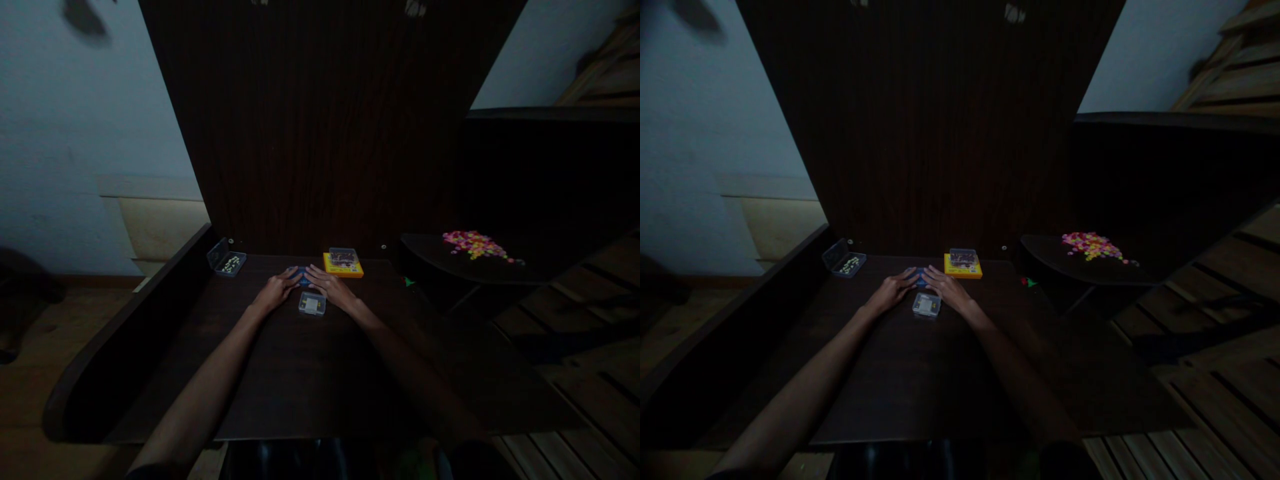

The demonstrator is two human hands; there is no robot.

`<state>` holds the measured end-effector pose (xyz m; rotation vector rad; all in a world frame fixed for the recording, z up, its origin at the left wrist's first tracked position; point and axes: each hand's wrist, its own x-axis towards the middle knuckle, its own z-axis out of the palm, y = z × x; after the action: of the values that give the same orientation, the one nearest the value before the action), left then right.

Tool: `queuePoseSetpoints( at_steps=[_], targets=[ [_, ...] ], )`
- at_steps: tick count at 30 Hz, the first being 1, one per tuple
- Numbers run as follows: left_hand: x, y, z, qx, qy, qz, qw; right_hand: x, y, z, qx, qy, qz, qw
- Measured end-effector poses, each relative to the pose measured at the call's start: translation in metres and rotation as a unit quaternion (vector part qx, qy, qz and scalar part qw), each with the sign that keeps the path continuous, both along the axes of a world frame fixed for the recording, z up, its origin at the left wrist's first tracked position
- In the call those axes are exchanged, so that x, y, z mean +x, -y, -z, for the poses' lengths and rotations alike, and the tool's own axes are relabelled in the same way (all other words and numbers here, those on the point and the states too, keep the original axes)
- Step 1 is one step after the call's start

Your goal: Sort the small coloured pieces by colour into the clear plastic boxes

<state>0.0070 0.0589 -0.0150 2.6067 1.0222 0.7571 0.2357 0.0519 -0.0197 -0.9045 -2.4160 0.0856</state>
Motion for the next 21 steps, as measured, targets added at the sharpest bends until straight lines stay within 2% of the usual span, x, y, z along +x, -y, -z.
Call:
queuePoseSetpoints(
  at_steps=[8, 17, 21],
  targets=[
    [0.0019, 0.0014, 0.0013, 0.013, -0.021, -0.011, 1.000, -0.0008, 0.0023, -0.0010, -0.021, 0.000, 0.006, 1.000],
    [0.0033, 0.0038, 0.0003, 0.021, -0.085, -0.034, 0.996, -0.0013, 0.0034, -0.0015, -0.023, 0.020, 0.014, 0.999],
    [0.0030, 0.0036, 0.0030, 0.024, -0.068, -0.035, 0.997, -0.0017, 0.0031, -0.0018, -0.017, 0.026, 0.020, 0.999]
  ],
)
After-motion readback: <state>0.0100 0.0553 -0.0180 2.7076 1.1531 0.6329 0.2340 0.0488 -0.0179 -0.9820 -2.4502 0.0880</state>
